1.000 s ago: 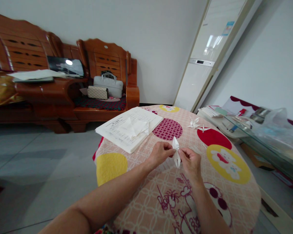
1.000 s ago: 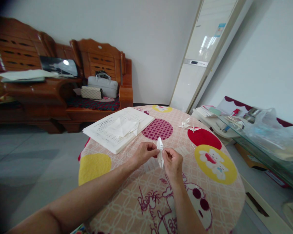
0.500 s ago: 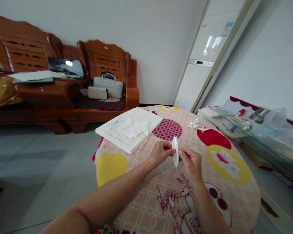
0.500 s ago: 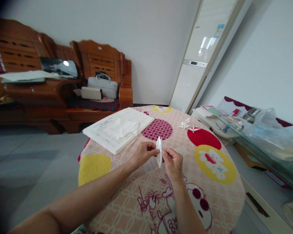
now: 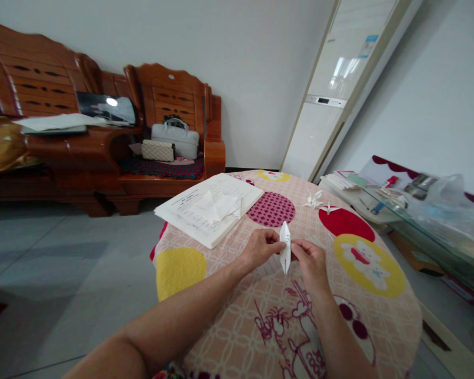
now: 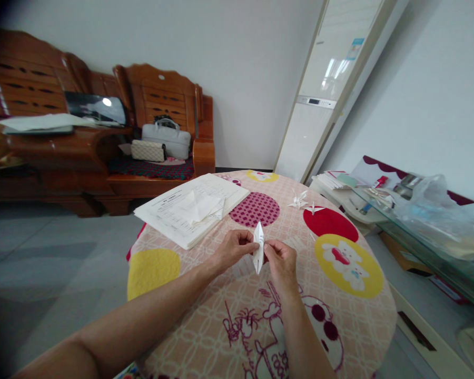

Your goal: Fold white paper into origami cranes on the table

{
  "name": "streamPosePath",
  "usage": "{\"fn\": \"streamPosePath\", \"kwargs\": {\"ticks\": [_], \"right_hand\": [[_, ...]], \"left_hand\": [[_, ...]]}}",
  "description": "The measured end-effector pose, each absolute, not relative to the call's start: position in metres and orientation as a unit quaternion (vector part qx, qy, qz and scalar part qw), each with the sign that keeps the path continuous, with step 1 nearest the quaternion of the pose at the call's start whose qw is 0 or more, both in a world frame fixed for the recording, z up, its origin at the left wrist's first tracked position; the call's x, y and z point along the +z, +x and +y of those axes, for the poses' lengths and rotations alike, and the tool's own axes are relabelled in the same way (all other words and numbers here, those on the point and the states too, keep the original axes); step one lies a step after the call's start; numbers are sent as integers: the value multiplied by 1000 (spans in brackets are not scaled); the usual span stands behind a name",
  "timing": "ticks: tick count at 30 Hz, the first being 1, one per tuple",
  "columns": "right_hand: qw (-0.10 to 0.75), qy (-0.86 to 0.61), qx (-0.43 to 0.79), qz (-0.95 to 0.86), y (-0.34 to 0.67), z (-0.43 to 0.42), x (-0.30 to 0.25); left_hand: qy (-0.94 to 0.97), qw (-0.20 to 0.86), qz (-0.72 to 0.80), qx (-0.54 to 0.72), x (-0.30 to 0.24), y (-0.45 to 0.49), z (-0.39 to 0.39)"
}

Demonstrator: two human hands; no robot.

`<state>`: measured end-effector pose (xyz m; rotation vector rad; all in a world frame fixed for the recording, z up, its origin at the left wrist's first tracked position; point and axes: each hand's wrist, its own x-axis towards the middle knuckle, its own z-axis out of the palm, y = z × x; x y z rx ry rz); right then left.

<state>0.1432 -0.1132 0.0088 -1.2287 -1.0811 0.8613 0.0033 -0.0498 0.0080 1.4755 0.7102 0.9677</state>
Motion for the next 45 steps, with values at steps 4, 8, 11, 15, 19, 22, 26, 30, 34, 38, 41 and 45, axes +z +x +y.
{"fn": "streamPosePath", "kwargs": {"ticks": [4,8,11,15,19,22,26,30,34,38,41,45], "right_hand": [[600,-529,364,-478,143,-113,9],[616,-522,377,-453,141,-114,12],[619,-531,377,-439,141,-113,11],[617,-537,379,-434,143,-110,5],[609,-552,337,-459,145,-111,5],[597,-567,284,-491,145,-113,9],[593,-559,273,-512,144,-116,13],[602,-535,346,-481,143,-116,12],[622,-524,377,-444,140,-116,16],[635,-505,409,-418,138,-116,20],[630,-499,429,-411,140,-116,19],[628,-516,407,-417,143,-115,15]], "left_hand": [[636,574,305,416,10,3,-50],[642,570,297,418,9,3,-50],[654,563,293,411,7,3,-49],[674,548,292,401,6,2,-49],[676,549,274,407,9,1,-50],[660,553,270,431,12,1,-51],[643,562,259,450,14,0,-51],[612,611,228,448,14,-1,-50],[595,630,216,449,13,-1,-50],[587,639,210,450,14,-1,-51],[589,643,208,444,15,-2,-51],[610,628,214,434,13,-1,-49]]}}
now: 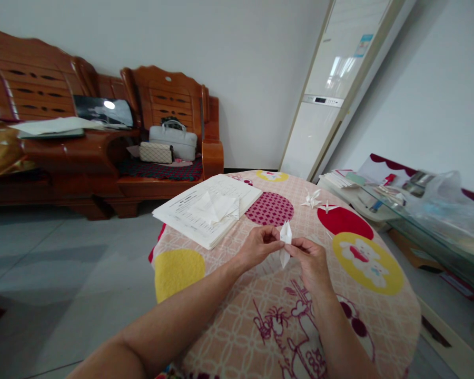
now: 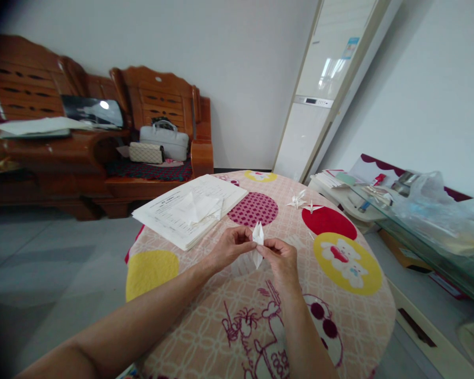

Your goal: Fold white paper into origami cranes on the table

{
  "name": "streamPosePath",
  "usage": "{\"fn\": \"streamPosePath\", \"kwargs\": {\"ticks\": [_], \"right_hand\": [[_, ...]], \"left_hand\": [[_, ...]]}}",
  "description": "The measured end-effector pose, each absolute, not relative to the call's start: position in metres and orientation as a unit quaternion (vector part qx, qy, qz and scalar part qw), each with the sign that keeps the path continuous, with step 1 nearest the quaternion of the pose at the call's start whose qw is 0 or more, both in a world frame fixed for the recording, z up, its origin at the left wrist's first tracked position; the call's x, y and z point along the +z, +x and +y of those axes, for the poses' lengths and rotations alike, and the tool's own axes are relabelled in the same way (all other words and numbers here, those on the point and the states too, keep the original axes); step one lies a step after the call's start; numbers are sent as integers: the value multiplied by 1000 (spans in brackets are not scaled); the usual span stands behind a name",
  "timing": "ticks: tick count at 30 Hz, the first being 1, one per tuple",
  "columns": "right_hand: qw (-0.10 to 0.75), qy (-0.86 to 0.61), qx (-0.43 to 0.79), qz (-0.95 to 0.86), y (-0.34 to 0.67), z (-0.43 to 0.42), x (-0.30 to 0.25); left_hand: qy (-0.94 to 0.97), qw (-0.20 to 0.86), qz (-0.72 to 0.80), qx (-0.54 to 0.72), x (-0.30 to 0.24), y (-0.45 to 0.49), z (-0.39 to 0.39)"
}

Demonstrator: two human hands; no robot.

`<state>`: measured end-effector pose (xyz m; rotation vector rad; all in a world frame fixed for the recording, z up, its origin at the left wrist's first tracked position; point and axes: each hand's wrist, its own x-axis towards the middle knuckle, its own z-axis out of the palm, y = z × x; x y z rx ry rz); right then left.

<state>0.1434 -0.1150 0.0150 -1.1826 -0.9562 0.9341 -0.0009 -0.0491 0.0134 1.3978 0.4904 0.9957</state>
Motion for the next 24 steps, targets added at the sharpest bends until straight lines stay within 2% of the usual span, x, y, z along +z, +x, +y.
{"fn": "streamPosePath", "kwargs": {"ticks": [13,24], "right_hand": [[586,-547,344,-488,146,-115,15],[513,-570,189,-613,145,-113,9]], "left_hand": [[589,641,236,432,9,-1,-45],[559,676,231,420,9,1,-44]]}}
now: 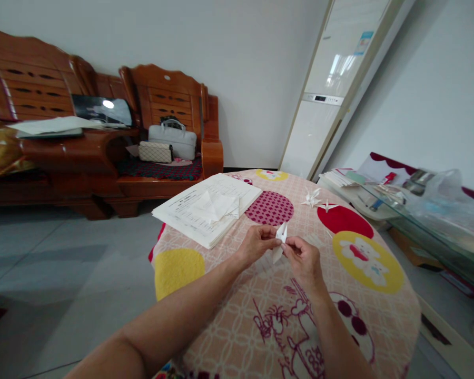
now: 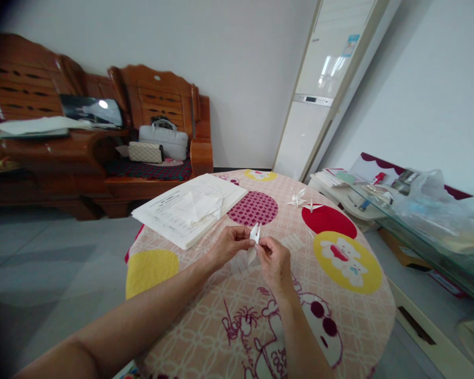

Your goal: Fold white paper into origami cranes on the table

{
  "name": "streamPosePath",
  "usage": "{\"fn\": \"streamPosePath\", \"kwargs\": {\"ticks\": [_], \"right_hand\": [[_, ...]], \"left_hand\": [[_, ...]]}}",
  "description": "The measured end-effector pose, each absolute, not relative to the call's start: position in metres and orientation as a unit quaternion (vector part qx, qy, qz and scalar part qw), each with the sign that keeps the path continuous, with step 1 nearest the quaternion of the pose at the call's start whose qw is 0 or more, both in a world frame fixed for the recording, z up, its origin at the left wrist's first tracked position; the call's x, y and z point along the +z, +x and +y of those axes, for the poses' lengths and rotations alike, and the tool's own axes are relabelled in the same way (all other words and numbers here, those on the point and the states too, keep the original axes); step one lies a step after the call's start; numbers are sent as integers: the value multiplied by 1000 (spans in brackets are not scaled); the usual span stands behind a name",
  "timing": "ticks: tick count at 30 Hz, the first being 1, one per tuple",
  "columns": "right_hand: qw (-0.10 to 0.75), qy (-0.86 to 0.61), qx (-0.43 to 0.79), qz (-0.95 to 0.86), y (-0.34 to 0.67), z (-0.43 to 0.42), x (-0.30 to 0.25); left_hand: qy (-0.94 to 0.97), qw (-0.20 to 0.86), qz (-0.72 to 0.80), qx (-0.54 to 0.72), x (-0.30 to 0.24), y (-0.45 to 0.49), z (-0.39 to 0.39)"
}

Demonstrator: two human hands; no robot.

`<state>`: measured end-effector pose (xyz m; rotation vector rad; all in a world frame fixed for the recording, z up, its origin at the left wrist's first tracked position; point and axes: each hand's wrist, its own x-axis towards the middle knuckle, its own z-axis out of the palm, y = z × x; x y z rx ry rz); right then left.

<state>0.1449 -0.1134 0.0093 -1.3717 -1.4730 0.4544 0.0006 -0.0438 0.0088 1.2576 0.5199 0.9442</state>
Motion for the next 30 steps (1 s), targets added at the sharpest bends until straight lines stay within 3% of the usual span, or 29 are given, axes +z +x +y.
{"fn": "streamPosePath", "kwargs": {"ticks": [12,30], "right_hand": [[543,-575,100,-604,138,-114,11],[573,-565,162,-571,138,-114,15]], "left_hand": [[483,705,252,454,13,3,-50],[536,686,265,413,11,2,-49]]}}
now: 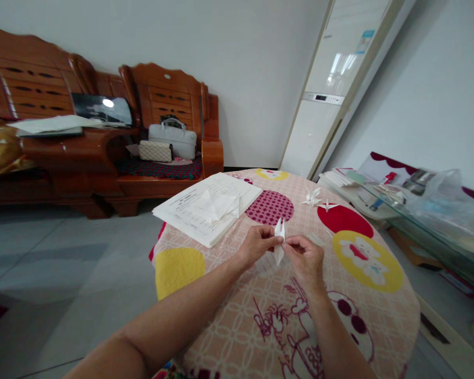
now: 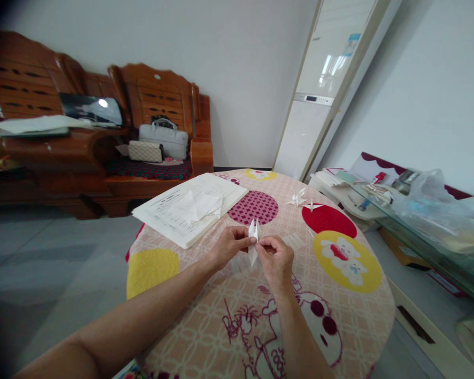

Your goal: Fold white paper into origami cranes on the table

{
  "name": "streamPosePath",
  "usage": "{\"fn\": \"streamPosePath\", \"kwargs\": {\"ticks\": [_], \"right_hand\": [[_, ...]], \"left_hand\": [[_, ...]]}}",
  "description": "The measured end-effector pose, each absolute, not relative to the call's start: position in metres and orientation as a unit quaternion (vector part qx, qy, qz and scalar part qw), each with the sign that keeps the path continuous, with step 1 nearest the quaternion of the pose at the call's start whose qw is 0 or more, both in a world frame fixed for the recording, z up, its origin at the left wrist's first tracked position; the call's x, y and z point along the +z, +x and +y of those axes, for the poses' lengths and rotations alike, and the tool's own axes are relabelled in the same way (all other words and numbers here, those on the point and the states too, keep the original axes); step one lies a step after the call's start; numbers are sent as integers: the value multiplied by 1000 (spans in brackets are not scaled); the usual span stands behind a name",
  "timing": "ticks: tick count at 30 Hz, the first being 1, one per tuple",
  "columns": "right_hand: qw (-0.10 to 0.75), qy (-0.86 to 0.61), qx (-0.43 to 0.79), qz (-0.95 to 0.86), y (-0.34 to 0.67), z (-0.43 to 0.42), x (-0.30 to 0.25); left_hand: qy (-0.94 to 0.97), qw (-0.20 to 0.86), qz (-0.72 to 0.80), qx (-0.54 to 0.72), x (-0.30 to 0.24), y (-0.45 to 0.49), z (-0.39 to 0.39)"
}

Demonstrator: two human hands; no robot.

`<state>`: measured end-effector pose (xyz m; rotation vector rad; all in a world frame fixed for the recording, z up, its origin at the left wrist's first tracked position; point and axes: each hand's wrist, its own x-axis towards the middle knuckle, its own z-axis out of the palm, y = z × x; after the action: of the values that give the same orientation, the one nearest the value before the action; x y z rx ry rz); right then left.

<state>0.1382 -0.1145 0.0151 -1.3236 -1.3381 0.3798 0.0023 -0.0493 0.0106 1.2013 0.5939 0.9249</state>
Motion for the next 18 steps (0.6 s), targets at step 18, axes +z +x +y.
{"fn": "streamPosePath", "kwargs": {"ticks": [18], "right_hand": [[614,-545,348,-453,135,-112,11]], "left_hand": [[576,614,294,452,13,2,-50]]}}
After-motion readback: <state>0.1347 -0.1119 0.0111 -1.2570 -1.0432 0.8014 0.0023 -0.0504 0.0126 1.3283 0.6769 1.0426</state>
